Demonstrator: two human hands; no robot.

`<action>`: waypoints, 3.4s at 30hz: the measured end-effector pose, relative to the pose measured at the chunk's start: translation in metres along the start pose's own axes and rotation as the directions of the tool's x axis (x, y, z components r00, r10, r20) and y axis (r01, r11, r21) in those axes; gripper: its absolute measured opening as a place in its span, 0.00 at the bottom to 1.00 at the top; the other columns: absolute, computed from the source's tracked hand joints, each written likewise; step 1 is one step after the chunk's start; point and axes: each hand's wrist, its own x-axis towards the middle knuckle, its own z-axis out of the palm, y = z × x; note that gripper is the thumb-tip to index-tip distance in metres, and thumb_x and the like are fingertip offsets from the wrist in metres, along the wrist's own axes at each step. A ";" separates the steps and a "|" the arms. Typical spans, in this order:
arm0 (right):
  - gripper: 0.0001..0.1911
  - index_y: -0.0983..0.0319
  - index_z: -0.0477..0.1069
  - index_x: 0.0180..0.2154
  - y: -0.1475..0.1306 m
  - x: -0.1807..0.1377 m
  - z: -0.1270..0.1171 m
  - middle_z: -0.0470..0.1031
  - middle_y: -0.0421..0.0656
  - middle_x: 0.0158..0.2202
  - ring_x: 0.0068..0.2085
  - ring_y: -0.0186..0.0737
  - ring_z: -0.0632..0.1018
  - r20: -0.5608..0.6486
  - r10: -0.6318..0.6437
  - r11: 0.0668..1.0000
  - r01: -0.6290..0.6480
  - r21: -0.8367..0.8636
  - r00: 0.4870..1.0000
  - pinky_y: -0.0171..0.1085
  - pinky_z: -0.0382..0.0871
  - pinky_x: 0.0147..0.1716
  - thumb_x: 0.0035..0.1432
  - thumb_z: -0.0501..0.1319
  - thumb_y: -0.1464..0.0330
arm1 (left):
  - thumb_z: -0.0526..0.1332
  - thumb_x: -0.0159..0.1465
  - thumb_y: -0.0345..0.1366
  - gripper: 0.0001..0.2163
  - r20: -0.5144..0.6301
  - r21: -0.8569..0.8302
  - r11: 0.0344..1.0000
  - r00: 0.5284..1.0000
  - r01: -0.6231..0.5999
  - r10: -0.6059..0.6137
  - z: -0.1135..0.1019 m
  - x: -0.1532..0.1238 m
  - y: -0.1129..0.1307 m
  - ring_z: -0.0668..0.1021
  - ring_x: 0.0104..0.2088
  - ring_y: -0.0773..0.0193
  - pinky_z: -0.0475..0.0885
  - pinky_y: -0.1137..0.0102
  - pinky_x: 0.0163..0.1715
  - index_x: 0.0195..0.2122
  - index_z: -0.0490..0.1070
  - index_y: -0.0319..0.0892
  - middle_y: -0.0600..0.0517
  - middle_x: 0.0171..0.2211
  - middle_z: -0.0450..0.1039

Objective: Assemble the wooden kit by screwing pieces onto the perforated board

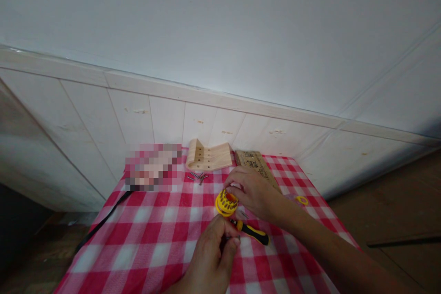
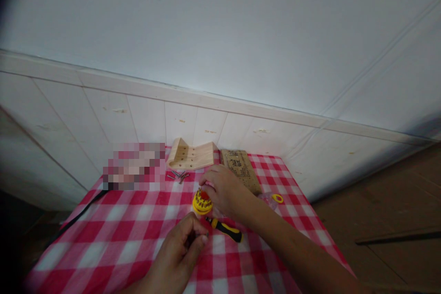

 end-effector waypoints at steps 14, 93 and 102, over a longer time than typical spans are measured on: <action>0.07 0.59 0.72 0.39 -0.020 -0.046 -0.019 0.78 0.42 0.35 0.36 0.40 0.78 -0.178 0.119 0.963 -0.070 0.261 0.977 0.38 0.71 0.37 0.67 0.56 0.73 | 0.58 0.69 0.43 0.11 -0.051 -0.063 0.998 0.998 0.022 -0.025 0.000 0.001 0.001 0.68 0.28 0.64 0.62 0.72 0.28 0.32 0.67 0.43 0.53 0.28 0.67; 0.10 0.58 0.66 0.45 -0.030 -0.096 0.030 0.75 0.44 0.39 0.38 0.39 0.78 -0.166 0.011 0.979 0.023 0.201 0.986 0.37 0.76 0.40 0.67 0.53 0.77 | 0.57 0.70 0.39 0.08 -0.054 -0.119 0.993 0.999 -0.004 -0.002 0.000 -0.006 -0.003 0.72 0.32 0.62 0.67 0.70 0.33 0.33 0.67 0.44 0.52 0.32 0.71; 0.11 0.58 0.66 0.46 -0.030 -0.098 0.029 0.76 0.43 0.39 0.39 0.39 0.79 -0.194 -0.001 0.977 0.042 0.211 0.981 0.37 0.76 0.40 0.66 0.53 0.78 | 0.56 0.71 0.41 0.09 -0.026 -0.117 0.993 1.000 -0.005 0.002 0.000 -0.006 -0.005 0.73 0.33 0.61 0.68 0.69 0.34 0.34 0.67 0.44 0.51 0.34 0.73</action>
